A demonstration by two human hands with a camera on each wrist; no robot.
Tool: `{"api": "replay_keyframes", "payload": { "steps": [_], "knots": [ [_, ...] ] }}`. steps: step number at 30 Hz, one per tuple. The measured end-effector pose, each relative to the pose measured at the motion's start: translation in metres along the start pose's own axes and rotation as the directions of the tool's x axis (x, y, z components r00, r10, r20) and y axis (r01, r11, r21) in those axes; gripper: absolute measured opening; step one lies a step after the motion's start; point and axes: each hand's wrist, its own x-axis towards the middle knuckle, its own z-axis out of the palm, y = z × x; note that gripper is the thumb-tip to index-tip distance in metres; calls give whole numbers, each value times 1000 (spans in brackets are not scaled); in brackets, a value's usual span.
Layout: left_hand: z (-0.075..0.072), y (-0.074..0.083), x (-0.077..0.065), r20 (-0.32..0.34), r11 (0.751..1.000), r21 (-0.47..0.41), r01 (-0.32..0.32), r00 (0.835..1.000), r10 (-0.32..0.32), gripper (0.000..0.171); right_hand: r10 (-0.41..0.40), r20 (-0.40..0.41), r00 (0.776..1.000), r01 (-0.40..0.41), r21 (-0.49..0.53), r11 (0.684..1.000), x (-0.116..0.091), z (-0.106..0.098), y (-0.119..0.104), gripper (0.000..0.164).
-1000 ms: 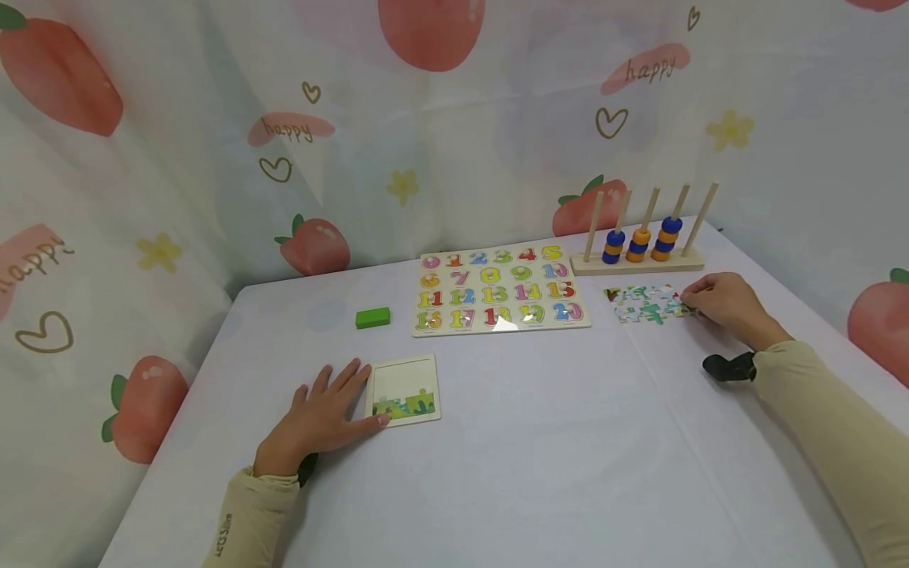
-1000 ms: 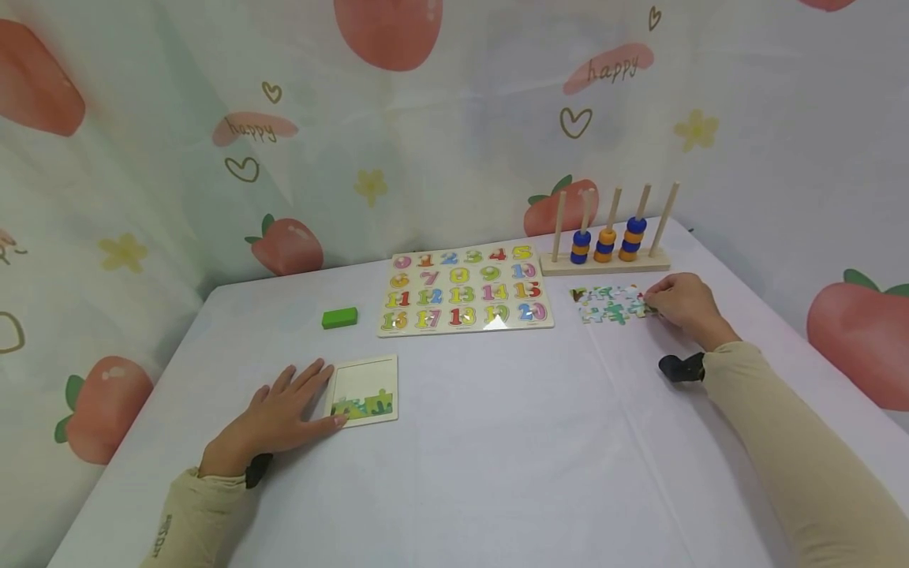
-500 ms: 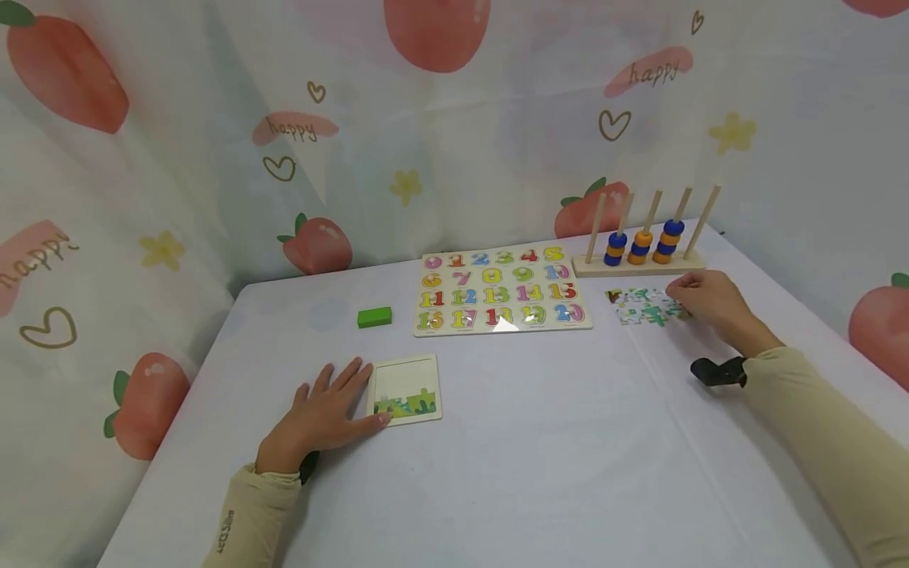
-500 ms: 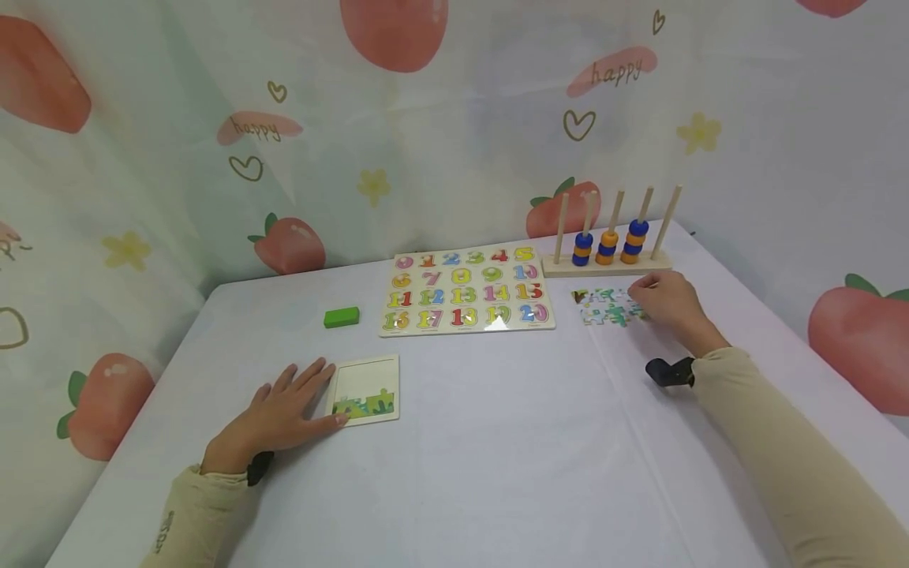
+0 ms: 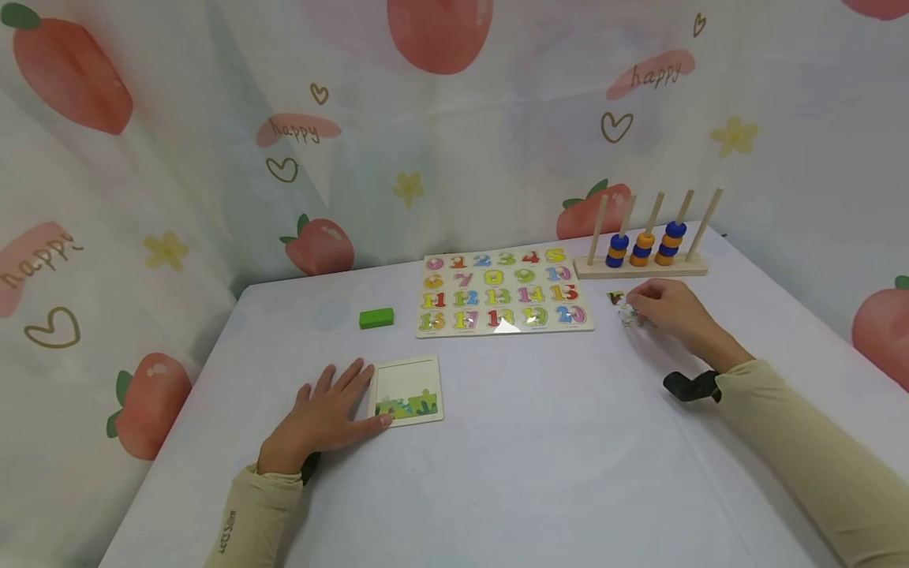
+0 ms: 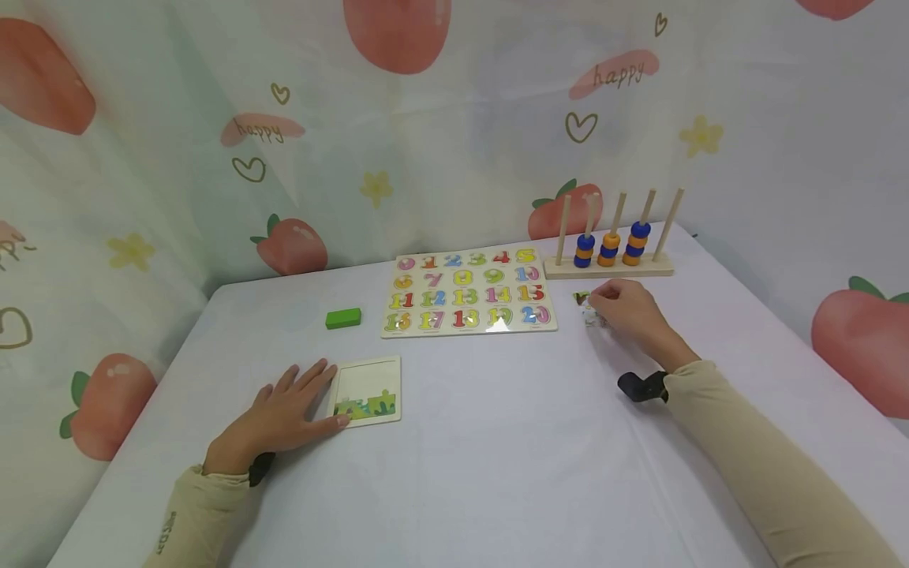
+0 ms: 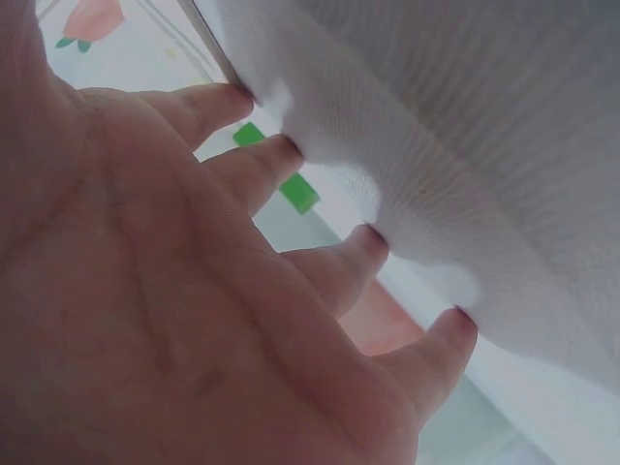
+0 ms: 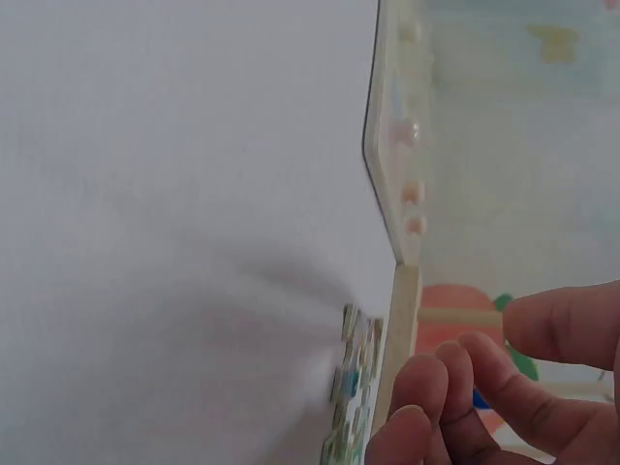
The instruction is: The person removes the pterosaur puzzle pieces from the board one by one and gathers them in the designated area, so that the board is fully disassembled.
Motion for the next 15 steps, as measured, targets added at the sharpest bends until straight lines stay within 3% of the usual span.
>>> {"api": "replay_keyframes", "payload": {
  "steps": [15],
  "knots": [
    [0,1,1,8,1000,7,10,1000,-10,103,-149,102,984,136,124,983,-11,45,-50,40]
  ]
}}
